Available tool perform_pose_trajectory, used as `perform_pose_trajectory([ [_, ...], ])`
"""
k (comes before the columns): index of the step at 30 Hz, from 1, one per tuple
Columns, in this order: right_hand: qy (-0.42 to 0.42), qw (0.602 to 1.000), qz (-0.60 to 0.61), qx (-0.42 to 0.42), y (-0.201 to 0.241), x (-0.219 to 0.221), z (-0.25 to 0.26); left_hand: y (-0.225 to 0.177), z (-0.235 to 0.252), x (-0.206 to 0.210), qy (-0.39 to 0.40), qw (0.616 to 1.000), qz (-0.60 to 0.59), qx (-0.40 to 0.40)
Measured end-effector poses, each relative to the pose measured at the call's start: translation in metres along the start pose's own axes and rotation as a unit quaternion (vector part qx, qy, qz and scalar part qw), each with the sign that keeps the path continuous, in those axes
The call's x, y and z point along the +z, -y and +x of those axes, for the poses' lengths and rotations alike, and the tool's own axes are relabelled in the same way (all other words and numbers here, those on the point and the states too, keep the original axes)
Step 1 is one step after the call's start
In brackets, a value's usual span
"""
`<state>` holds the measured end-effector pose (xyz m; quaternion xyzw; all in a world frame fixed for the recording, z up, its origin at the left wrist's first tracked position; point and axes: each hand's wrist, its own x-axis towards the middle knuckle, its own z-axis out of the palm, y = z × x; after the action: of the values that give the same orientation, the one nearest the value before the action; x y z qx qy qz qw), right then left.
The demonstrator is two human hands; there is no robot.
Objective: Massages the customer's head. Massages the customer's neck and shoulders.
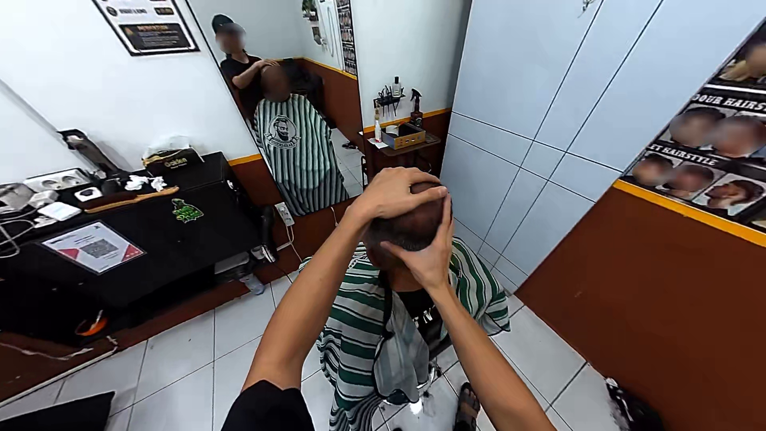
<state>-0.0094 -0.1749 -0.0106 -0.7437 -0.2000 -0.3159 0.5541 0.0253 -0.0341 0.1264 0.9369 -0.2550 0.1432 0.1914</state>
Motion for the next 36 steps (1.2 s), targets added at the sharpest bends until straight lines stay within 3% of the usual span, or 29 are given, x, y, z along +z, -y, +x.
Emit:
perform_pose_trajectory([
  [5, -0.067, 0.997, 0.020, -0.042, -0.017, -0.005, -0.028, 0.000, 0.002, -0.002, -0.002, 1.000, 0.005, -0.004],
  [10, 0.027, 0.999, -0.005, 0.033, 0.007, -0.004, 0.003, 0.000, 0.001, -0.001, 0.001, 1.000, 0.003, -0.011],
  [16, -0.066, 0.997, 0.020, -0.022, -0.015, 0.003, -0.028, 0.008, 0.001, -0.005, 0.001, 1.000, -0.016, -0.008],
  [21, 0.024, 0.999, -0.011, 0.030, 0.004, 0.003, 0.006, 0.008, 0.001, -0.004, 0.002, 1.000, -0.008, -0.004],
  [26, -0.056, 0.998, 0.007, -0.016, -0.017, 0.006, -0.018, 0.014, 0.003, -0.008, -0.001, 1.000, -0.020, -0.009],
  [31, 0.019, 0.999, 0.001, 0.039, 0.000, 0.007, 0.005, 0.010, 0.003, -0.006, 0.006, 1.000, -0.015, -0.008],
  [36, -0.059, 0.998, 0.009, -0.008, -0.017, 0.007, -0.015, 0.015, 0.000, -0.007, -0.008, 1.000, -0.025, -0.007],
])
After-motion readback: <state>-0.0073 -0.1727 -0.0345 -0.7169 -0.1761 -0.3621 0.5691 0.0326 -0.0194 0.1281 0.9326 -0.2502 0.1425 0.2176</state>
